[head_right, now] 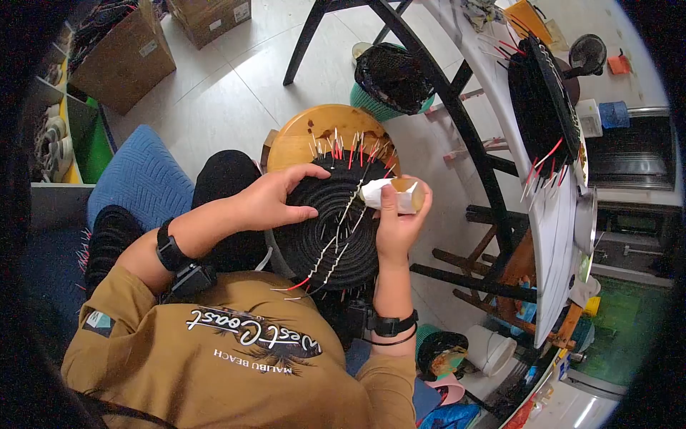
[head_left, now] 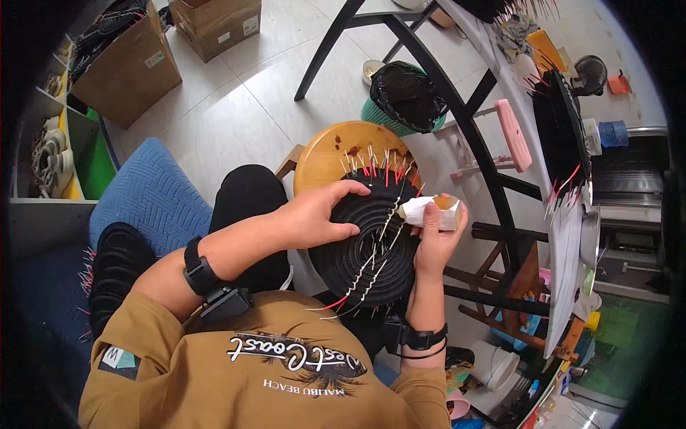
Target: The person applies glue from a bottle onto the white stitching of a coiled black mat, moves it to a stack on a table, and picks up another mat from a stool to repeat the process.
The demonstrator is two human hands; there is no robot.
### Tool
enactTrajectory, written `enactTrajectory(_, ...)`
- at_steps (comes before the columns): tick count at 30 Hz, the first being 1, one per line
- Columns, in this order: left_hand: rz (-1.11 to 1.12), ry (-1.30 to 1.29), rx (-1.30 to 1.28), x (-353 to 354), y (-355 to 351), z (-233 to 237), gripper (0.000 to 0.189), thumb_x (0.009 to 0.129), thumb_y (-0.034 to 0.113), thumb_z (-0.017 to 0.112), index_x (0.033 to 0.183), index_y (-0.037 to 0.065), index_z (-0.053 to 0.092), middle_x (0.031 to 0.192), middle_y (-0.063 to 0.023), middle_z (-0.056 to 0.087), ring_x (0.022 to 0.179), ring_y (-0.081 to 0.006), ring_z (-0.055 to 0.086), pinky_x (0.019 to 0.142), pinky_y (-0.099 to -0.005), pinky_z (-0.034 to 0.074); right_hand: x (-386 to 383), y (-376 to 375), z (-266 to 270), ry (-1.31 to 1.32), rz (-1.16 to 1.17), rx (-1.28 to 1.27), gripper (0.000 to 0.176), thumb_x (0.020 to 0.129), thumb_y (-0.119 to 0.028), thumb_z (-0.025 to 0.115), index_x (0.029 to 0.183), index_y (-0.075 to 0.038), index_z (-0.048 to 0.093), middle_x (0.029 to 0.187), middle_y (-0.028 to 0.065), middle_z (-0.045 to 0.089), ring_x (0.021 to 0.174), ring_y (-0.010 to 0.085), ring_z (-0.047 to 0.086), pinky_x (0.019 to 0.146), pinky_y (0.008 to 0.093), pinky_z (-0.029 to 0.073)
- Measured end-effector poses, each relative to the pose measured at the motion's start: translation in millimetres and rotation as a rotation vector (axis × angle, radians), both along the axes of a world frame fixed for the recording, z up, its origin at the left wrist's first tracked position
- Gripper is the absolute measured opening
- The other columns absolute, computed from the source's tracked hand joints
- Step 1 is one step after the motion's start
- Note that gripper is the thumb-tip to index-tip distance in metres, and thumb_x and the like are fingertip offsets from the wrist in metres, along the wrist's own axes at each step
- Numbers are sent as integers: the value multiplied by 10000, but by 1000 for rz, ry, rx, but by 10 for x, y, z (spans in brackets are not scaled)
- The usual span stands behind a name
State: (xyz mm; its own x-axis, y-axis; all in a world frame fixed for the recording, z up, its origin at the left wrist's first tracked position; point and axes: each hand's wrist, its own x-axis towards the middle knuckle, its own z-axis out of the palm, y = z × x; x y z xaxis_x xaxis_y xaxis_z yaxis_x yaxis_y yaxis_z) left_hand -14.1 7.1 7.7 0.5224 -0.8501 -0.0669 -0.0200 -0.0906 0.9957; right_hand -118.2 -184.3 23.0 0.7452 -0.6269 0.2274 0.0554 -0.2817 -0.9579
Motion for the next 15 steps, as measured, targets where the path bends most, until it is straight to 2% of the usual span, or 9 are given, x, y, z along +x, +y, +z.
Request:
enactTrajectory(4, -2, -2, 12, 4, 6, 37, 546, 760, 42, 672, 1243, 52, 418, 1039, -60, 562, 918, -103, 528, 815, -251, 437, 10, 11, -4, -79, -68, 253, 405, 855, -201, 618, 1152, -48, 389, 866, 71, 541, 589, 95, 505, 436, 216, 409)
enactTrajectory(15, -16, 20, 10, 8, 0, 23, 542, 768, 26, 660, 1246, 41, 406, 1048, -61, 562, 937, -110, 535, 833, -258, 439, 54, -29, 16, -99, -31, 306, 371, 867, -191, 599, 1142, -46, 395, 834, 63, 537, 529, 78, 454, 419, 209, 381)
